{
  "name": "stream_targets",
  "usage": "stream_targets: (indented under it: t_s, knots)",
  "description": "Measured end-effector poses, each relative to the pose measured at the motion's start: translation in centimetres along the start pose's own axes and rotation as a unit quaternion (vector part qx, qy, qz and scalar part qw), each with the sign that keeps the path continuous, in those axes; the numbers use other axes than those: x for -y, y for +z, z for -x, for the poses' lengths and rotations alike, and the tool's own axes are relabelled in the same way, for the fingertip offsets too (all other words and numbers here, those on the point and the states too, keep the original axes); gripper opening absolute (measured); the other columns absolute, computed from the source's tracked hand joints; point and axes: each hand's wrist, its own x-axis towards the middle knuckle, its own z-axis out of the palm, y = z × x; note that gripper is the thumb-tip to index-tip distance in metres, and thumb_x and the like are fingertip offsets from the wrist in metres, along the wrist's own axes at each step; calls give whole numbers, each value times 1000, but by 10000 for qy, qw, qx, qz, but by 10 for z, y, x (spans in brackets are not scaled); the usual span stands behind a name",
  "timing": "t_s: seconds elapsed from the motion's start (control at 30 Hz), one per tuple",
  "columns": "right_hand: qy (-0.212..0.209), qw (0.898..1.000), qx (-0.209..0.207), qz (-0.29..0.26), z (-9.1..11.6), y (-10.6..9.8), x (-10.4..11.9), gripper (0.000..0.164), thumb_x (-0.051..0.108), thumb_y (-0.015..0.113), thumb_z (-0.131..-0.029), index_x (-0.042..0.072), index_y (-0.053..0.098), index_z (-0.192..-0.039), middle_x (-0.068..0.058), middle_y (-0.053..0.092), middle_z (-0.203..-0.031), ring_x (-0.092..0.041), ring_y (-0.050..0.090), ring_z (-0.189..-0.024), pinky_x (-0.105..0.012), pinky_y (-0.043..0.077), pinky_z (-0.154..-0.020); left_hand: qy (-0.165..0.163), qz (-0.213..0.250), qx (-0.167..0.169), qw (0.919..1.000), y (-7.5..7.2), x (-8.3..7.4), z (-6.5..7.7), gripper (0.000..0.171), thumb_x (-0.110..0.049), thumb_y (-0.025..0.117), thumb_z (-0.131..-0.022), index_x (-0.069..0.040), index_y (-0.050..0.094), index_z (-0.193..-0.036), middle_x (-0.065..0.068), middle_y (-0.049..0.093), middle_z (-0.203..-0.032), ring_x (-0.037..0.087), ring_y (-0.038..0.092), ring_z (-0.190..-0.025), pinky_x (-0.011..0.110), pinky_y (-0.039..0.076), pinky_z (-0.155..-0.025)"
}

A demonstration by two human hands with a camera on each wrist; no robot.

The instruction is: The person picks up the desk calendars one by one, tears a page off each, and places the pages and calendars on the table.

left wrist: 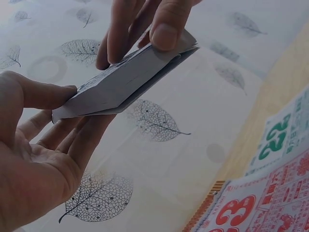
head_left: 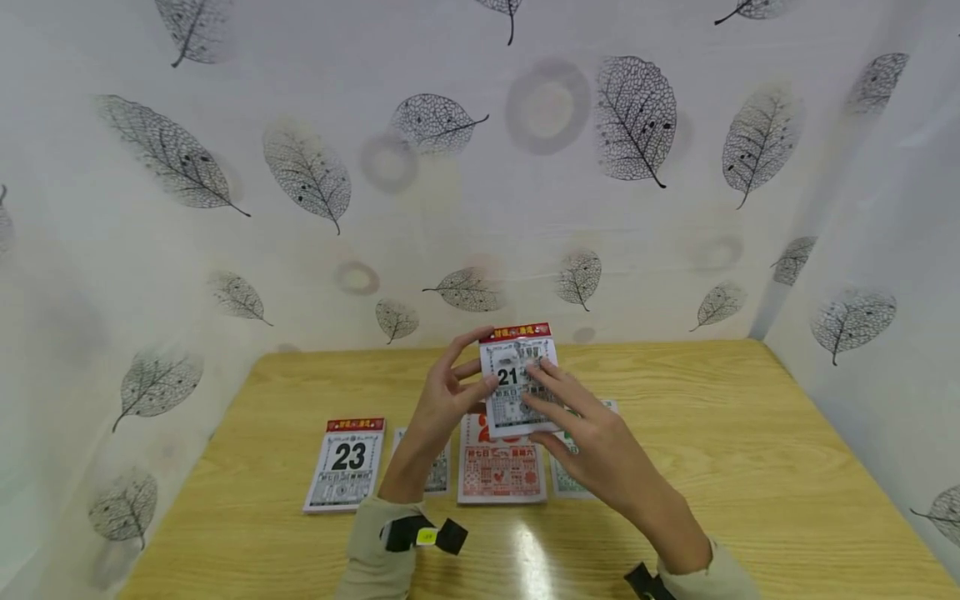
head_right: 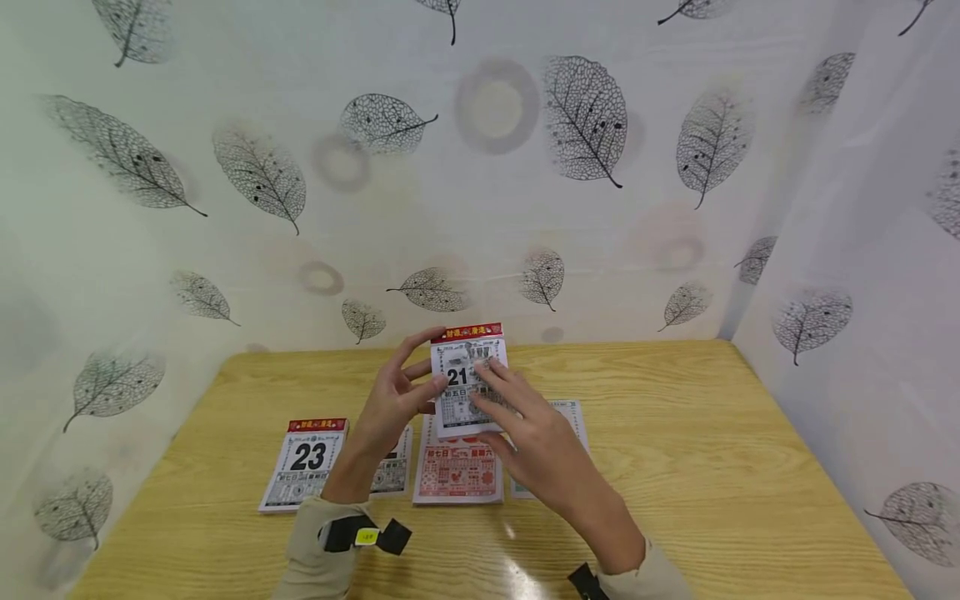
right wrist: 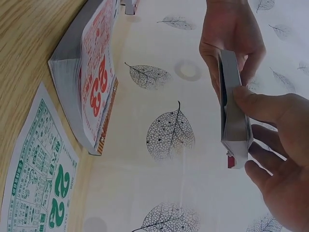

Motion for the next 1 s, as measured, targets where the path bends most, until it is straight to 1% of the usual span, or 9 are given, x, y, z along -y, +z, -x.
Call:
stream_targets:
  t_s: [0.13,0.27,0.33,0.5,0.57,0.77,0.9,1.0]
  knots:
    - [-60,10000,-62,-29,-1,-2,1,42,6,84,-82,4,73,-122,-14,52,-151,-36,44,-143,-38,41,-115,-24,-36,12,10000,-1,0,0,66,0,60,-99,-15,36,-159,29,59,-138,27,75,-93,45,64,-74]
    - [-103,9999,-93,-70,-1,-4,1,31,2,83,-82,4,77,-112,-14,57,-147,-36,48,-140,-35,43,-112,-23,-40,19,10000,-2,-1,0,64,0,60,-99,-14,38,-158,30,59,-136,28,75,-93,45,64,-74]
    - [-101,9999,-98,-100,-2,-5,2,27,1,82,-83,4,78,-109,-14,58,-146,-36,49,-139,-34,44,-112,-3,-53,38,10000,-3,-1,0,63,0,60,-100,-13,38,-158,30,60,-136,28,74,-93,45,64,-73]
    - [-102,9996,-140,-239,0,-6,1,24,-3,77,-86,2,77,-110,-15,59,-144,-37,50,-138,-32,44,-111,53,-72,123,9999,-1,0,-1,62,1,59,-100,-12,38,-157,31,60,-135,29,74,-93,46,63,-74]
    - [-111,9994,-190,-265,-1,-5,1,25,-4,77,-85,2,76,-109,-15,60,-142,-36,52,-136,-30,44,-110,63,-60,152,9998,-1,-1,-1,62,1,58,-100,-12,38,-157,31,59,-136,30,74,-94,45,63,-74]
    - [-193,9984,-457,-276,-3,-3,1,23,-8,81,-79,1,76,-100,-13,69,-124,-32,62,-125,-29,49,-106,92,-152,205,9996,0,-1,-2,61,0,57,-101,-12,37,-158,30,59,-137,32,72,-100,45,63,-74]
    - [-155,9974,-521,-465,-4,-3,2,16,-4,80,-83,2,76,-98,-11,71,-118,-30,66,-117,-23,47,-105,116,-234,250,9993,1,-1,-1,58,-2,53,-104,-12,37,-158,30,60,-135,33,71,-102,46,63,-74]
    - [-92,9966,-546,-616,-3,-4,1,8,8,77,-91,3,76,-97,-11,72,-118,-30,67,-115,-21,47,-105,118,-289,294,9991,1,-1,-1,54,-5,50,-106,-11,36,-158,31,61,-134,32,71,-102,45,63,-75]
